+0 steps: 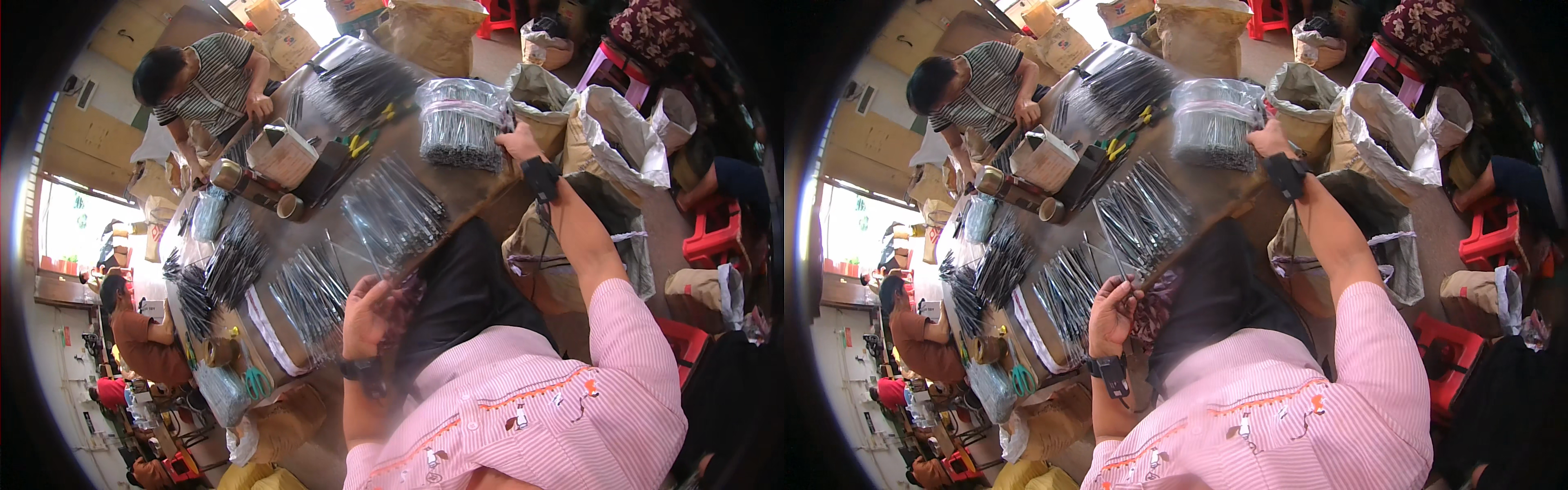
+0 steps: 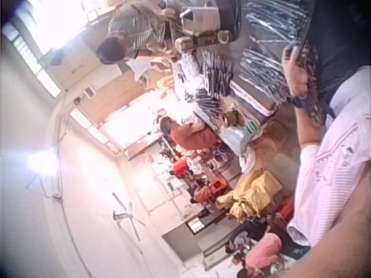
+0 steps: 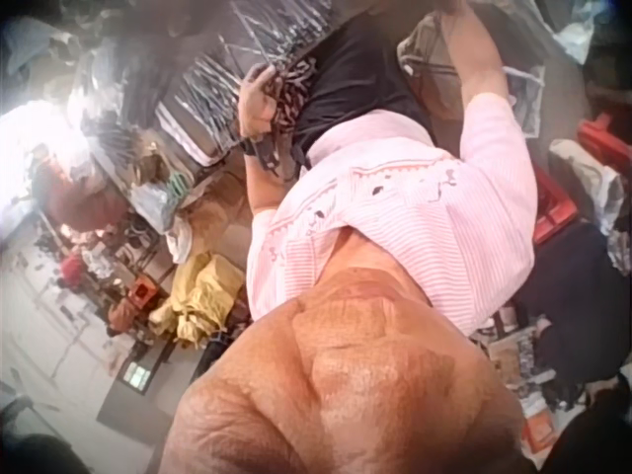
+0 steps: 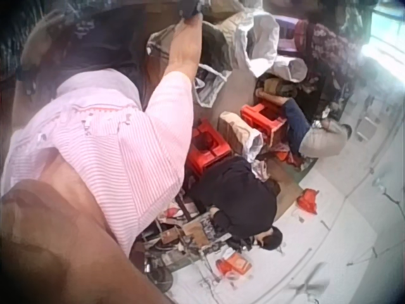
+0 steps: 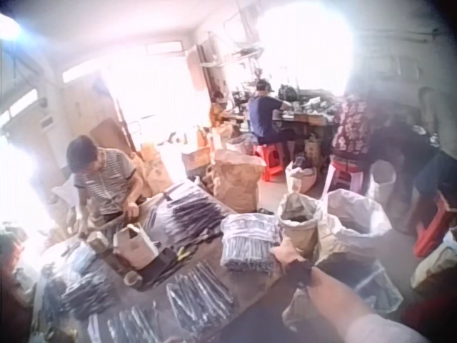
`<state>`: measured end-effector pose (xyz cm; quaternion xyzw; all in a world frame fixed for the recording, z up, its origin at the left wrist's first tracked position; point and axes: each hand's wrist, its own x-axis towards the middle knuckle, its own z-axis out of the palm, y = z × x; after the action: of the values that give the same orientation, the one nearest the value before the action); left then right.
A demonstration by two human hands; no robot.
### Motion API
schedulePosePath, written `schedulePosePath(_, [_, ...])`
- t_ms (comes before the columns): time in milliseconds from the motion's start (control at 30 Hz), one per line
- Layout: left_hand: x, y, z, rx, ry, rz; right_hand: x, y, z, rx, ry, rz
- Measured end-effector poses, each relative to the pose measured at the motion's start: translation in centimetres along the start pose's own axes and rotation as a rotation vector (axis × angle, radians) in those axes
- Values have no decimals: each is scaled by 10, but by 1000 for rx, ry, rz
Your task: The person uses pliers to trim the ends of metal rods one by one, then gathers the trimmed rods into a bundle and places them on the table. The person repeats this process throughout the clip.
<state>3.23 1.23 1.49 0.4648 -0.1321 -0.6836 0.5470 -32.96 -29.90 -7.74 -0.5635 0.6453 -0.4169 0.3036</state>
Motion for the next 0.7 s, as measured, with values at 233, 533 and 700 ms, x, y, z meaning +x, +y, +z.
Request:
schedulePosePath(233, [-21,-8,-16,30,26,-19,-75,-21,-45,714,-398,420])
schedulePosePath(533, [-12,-16,6,4,-65,-72,-134,-58,-42,1030,-612,470])
schedulePosePath(700, [-14,-22,13,137,-144,-66,-167,-92,-35,887,-645,330])
